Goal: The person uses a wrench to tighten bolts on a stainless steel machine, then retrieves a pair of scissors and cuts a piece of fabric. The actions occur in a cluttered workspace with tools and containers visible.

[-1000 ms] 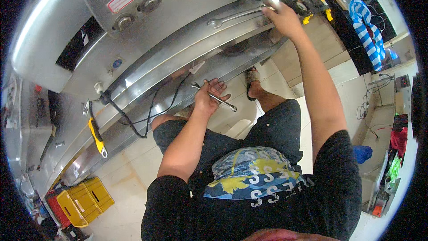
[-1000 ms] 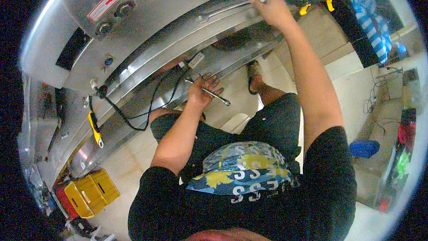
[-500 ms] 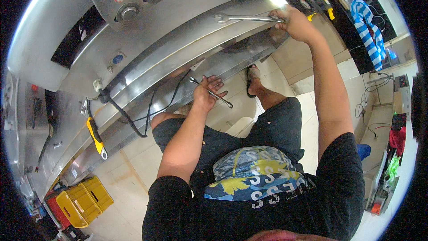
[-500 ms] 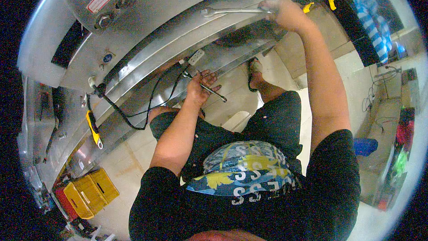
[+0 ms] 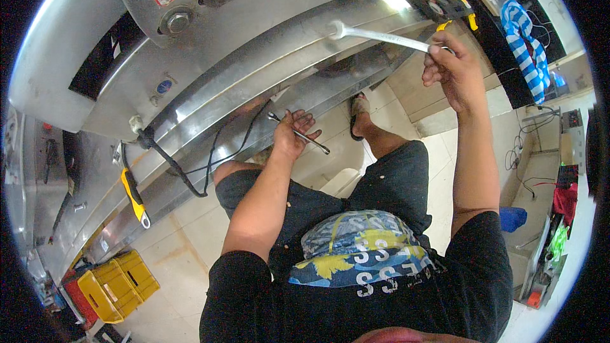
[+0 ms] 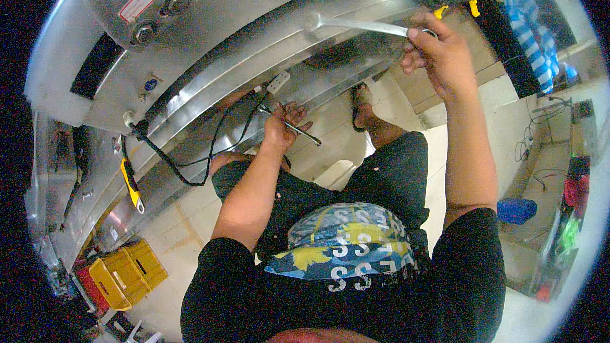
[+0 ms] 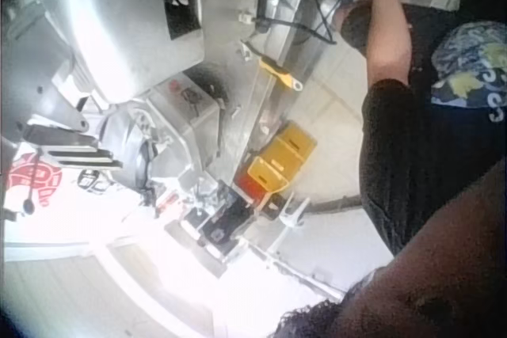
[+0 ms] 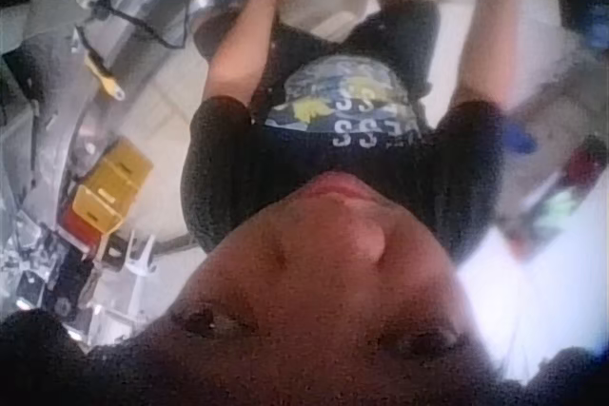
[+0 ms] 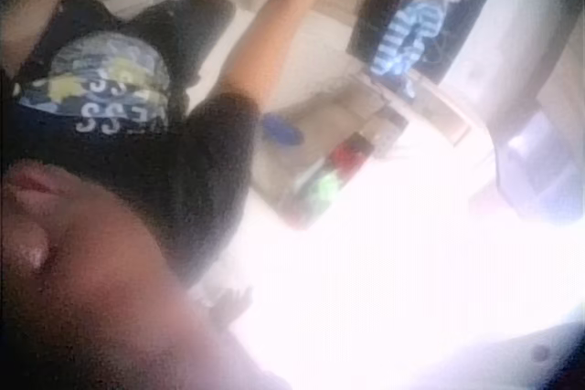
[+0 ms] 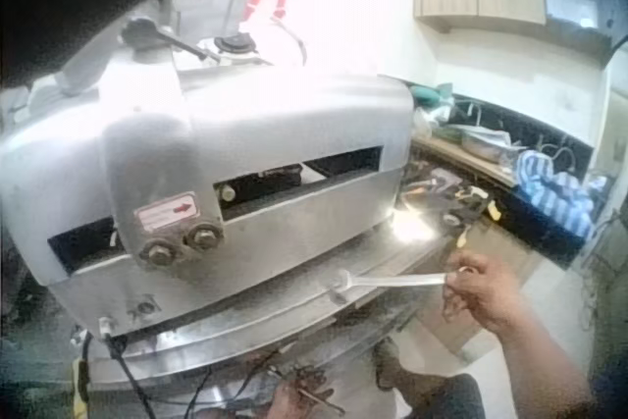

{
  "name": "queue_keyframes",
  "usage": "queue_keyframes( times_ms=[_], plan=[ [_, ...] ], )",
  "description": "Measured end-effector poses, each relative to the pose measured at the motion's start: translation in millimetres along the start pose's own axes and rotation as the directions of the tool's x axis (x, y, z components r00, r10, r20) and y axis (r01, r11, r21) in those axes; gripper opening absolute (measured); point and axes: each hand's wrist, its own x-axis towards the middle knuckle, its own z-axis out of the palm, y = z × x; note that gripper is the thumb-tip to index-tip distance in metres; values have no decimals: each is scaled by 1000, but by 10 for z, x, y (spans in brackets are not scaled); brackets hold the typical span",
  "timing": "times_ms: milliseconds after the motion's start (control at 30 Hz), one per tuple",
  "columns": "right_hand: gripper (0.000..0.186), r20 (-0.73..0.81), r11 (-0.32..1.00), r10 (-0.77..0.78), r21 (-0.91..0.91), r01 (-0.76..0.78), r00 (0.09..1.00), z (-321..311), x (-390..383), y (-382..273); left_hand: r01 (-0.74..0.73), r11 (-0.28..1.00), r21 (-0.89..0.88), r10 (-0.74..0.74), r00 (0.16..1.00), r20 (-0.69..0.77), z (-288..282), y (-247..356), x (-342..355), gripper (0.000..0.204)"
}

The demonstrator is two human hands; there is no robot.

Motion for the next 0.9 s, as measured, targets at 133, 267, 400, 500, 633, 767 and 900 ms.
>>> queue_keyframes(
  times_ms=[133,267,400,500,633,767,900],
  plan=[
    [27,-71,961,-273,-72,268,959,189,-232,-416,4,1000,-1,-4,1000,-5,8,-11,6,52],
    [26,-35,828,-543,-190,527,839,481,-72,-753,11,1000,17,-11,1000,17,27,-53,48,52],
    [17,-2,685,-708,-241,687,706,739,196,-911,20,999,39,-20,1000,4,6,-49,64,47],
    [15,-135,704,-707,-227,673,695,1078,13,-1100,7,1000,20,-7,1000,-1,-93,-44,87,45],
    [14,-227,637,-769,-354,685,598,1048,-47,-1177,-9,1000,13,9,1000,17,-83,-23,80,44],
    [14,-258,694,-720,-248,676,644,1330,70,-918,7,1000,15,-7,1000,5,-29,8,77,52],
    [14,-189,766,-643,-161,622,743,1456,271,-886,31,999,16,-31,999,15,11,-20,80,48]
  ],
)
